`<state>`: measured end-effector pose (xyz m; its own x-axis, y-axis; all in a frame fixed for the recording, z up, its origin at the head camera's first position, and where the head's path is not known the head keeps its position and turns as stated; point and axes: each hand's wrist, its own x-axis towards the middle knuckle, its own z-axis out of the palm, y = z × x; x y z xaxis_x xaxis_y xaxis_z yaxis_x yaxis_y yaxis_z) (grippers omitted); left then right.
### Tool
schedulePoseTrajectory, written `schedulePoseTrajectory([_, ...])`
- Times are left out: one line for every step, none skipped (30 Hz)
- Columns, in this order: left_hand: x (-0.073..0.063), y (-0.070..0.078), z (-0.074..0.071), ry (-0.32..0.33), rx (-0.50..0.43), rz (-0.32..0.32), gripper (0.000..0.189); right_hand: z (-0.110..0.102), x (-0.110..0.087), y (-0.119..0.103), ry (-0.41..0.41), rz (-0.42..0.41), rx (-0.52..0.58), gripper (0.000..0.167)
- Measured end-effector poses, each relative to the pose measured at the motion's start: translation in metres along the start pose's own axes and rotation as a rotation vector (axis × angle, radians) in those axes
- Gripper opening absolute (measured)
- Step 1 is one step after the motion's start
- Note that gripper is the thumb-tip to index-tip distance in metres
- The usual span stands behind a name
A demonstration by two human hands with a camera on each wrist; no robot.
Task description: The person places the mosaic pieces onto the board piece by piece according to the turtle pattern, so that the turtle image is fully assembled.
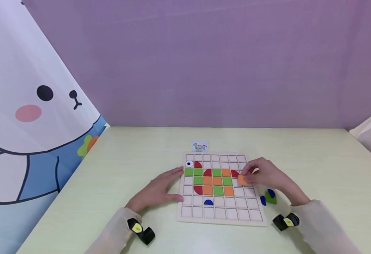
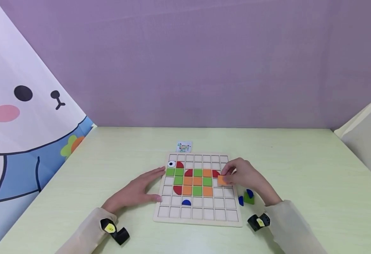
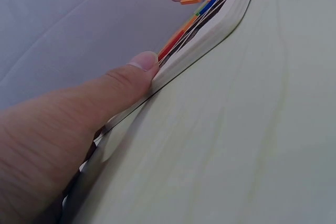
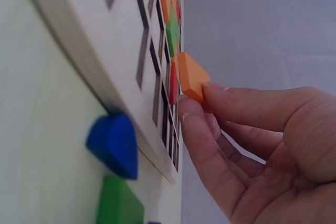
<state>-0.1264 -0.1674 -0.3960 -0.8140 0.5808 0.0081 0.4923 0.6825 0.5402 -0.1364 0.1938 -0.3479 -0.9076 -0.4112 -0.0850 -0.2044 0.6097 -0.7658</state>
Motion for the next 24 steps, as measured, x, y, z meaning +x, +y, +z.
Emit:
schedulePoseTrajectory([0.000,0.000,0.000,-0.002,0.001,-0.003,0.088,0.001,0.001,0.000,0.000,0.001,-0.001,0.008])
schedulePoseTrajectory([0.000,0.000,0.001,-0.003,-0.003,-0.005,0.089,0.003,0.001,0.001,0.002,0.002,-0.007,0.007])
schedulePoseTrajectory([0.000,0.000,0.001,-0.003,-0.003,-0.005,0.089,0.004,0.002,0.001,0.005,0.000,-0.014,0.007])
schedulePoseTrajectory([0.000,0.000,0.001,-0.003,-0.004,-0.005,0.089,0.005,0.002,0.001,0.007,0.000,-0.020,0.006])
schedulePoseTrajectory([0.001,0.000,0.002,-0.002,-0.003,-0.003,0.089,0.006,0.003,0.001,0.010,0.000,-0.027,0.006])
schedulePoseTrajectory([0.001,-0.001,0.002,-0.003,-0.004,-0.002,0.089,0.006,0.003,0.001,0.012,0.000,-0.034,0.006])
schedulePoseTrajectory([0.001,-0.001,0.002,-0.003,0.000,0.001,0.089,0.007,0.004,0.001,0.013,-0.002,-0.039,0.005])
schedulePoseTrajectory([0.001,-0.001,0.002,-0.004,0.003,0.001,0.089,0.008,0.005,0.001,0.013,-0.004,-0.042,0.005])
schedulePoseTrajectory([0.001,-0.001,0.002,-0.004,0.008,0.002,0.089,0.008,0.005,0.001,0.015,-0.006,-0.045,0.005])
schedulePoseTrajectory([0.001,-0.001,0.002,-0.004,0.010,0.002,0.089,0.009,0.006,0.001,0.014,-0.003,-0.046,0.005])
schedulePoseTrajectory([0.001,-0.001,0.002,-0.004,0.014,0.002,0.089,0.010,0.007,0.001,0.013,0.000,-0.048,0.005])
schedulePoseTrajectory([0.001,-0.001,0.002,-0.004,0.016,0.002,0.089,0.011,0.008,0.000,0.014,0.003,-0.052,0.005])
schedulePoseTrajectory([0.000,-0.001,0.001,-0.003,0.020,0.002,0.089,0.012,0.008,0.000,0.016,0.007,-0.056,0.005])
schedulePoseTrajectory([0.000,0.000,0.001,-0.003,0.018,0.001,0.089,0.013,0.009,0.000,0.018,0.014,-0.060,0.004])
schedulePoseTrajectory([0.000,0.000,0.001,-0.002,0.017,0.002,0.089,0.013,0.009,0.000,0.022,0.020,-0.065,0.004])
schedulePoseTrajectory([0.000,0.000,0.001,-0.001,0.017,0.001,0.089,0.014,0.010,-0.001,0.025,0.027,-0.068,0.004])
schedulePoseTrajectory([0.000,-0.001,0.001,-0.003,0.019,0.000,0.089,0.015,0.010,-0.001,0.030,0.034,-0.073,0.004])
schedulePoseTrajectory([0.000,-0.001,0.001,-0.003,0.019,-0.001,0.089,0.015,0.010,-0.001,0.035,0.037,-0.080,0.004])
schedulePoseTrajectory([0.000,-0.001,0.001,-0.004,0.022,-0.002,0.089,0.015,0.009,-0.001,0.040,0.041,-0.085,0.004])
schedulePoseTrajectory([0.000,-0.001,0.001,-0.003,0.021,0.001,0.089,0.016,0.009,-0.001,0.043,0.043,-0.091,0.004])
schedulePoseTrajectory([0.000,-0.001,0.001,-0.003,0.022,0.001,0.089,0.016,0.009,-0.001,0.045,0.043,-0.096,0.004])
schedulePoseTrajectory([0.000,-0.001,0.001,-0.003,0.022,0.003,0.089,0.016,0.009,-0.001,0.045,0.044,-0.099,0.004])
schedulePoseTrajectory([0.000,-0.002,0.001,-0.001,0.019,0.005,0.089,0.016,0.009,-0.001,0.044,0.043,-0.101,0.004])
schedulePoseTrajectory([0.000,-0.002,0.001,0.001,0.019,0.010,0.088,0.016,0.009,-0.002,0.044,0.041,-0.101,0.004])
